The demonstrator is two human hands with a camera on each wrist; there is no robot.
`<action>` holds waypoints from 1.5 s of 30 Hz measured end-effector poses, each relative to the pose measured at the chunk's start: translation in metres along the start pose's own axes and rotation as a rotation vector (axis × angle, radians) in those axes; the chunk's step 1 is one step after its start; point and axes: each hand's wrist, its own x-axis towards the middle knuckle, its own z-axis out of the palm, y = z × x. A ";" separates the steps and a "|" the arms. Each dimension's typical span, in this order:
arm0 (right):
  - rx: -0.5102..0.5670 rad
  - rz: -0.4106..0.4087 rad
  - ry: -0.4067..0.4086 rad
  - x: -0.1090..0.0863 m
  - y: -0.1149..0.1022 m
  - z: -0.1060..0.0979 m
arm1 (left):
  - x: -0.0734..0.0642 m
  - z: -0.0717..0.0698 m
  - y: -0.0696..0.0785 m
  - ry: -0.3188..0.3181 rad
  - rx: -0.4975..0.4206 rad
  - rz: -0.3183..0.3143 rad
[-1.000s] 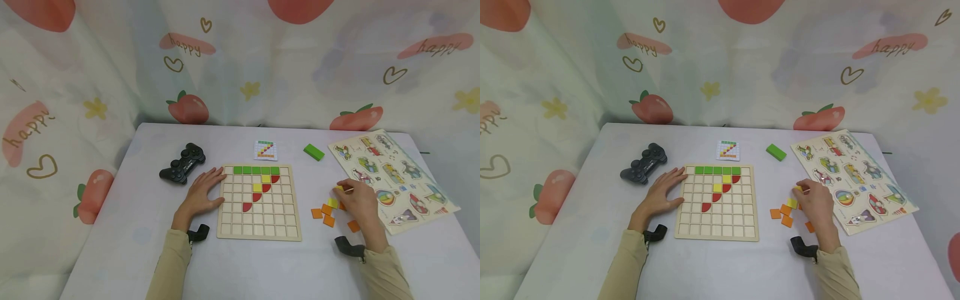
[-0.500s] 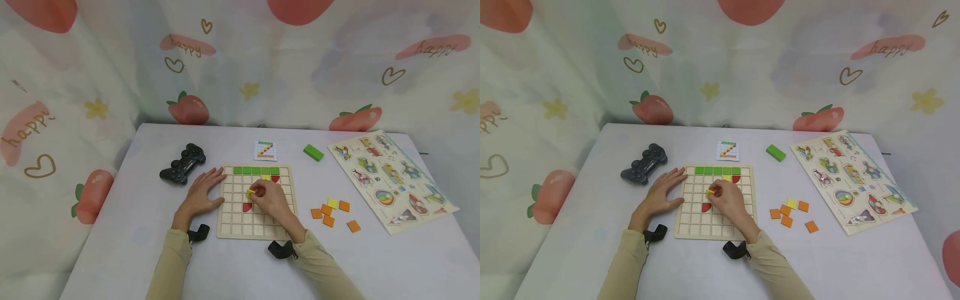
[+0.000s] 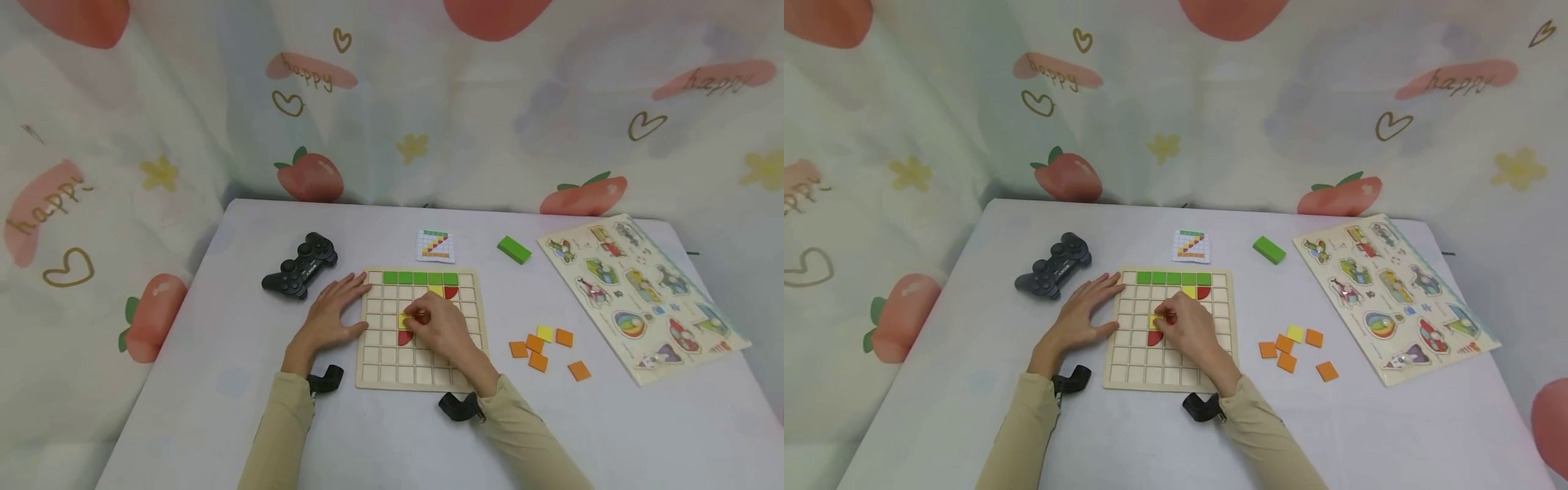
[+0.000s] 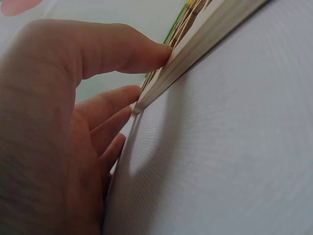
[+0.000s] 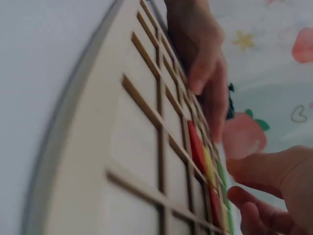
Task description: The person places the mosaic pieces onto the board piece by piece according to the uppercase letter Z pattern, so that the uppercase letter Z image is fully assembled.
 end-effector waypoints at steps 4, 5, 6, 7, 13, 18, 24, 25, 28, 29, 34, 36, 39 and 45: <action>-0.018 0.025 0.048 -0.009 0.012 -0.023 | -0.003 -0.002 -0.001 0.005 -0.007 -0.019; -0.036 0.040 0.049 -0.013 0.018 -0.031 | -0.004 -0.002 -0.001 0.006 -0.009 -0.024; -0.060 0.060 0.046 -0.017 0.024 -0.040 | -0.005 -0.002 -0.002 0.003 -0.004 -0.032; -0.082 0.076 0.040 -0.022 0.032 -0.050 | -0.006 -0.002 -0.002 0.002 -0.004 -0.037; -0.196 0.164 -0.072 -0.056 0.085 -0.109 | -0.009 -0.001 -0.003 0.007 -0.015 -0.035; -0.226 0.208 -0.193 -0.076 0.111 -0.132 | -0.008 -0.001 -0.003 0.005 -0.016 -0.033; -0.264 0.187 -0.128 -0.080 0.120 -0.133 | -0.005 -0.001 -0.003 0.001 -0.012 -0.028; -0.270 0.178 -0.099 -0.079 0.119 -0.132 | -0.005 -0.001 -0.003 -0.001 -0.009 -0.028; -0.274 0.120 0.004 -0.073 0.112 -0.127 | -0.003 -0.001 -0.002 -0.007 -0.002 -0.030; -0.259 0.093 0.036 -0.070 0.108 -0.123 | -0.003 -0.001 -0.002 -0.009 -0.003 -0.031; -0.114 -0.122 0.098 -0.045 0.072 -0.085 | -0.002 0.000 -0.002 -0.017 0.004 -0.034; -0.056 -0.216 0.065 -0.035 0.054 -0.064 | -0.002 0.001 -0.002 -0.015 0.003 -0.030; -0.011 -0.304 -0.007 -0.023 0.029 -0.033 | -0.001 0.001 -0.002 -0.012 -0.002 -0.026; -0.052 -0.340 -0.121 -0.013 0.000 0.010 | 0.000 0.003 -0.001 -0.012 -0.004 -0.014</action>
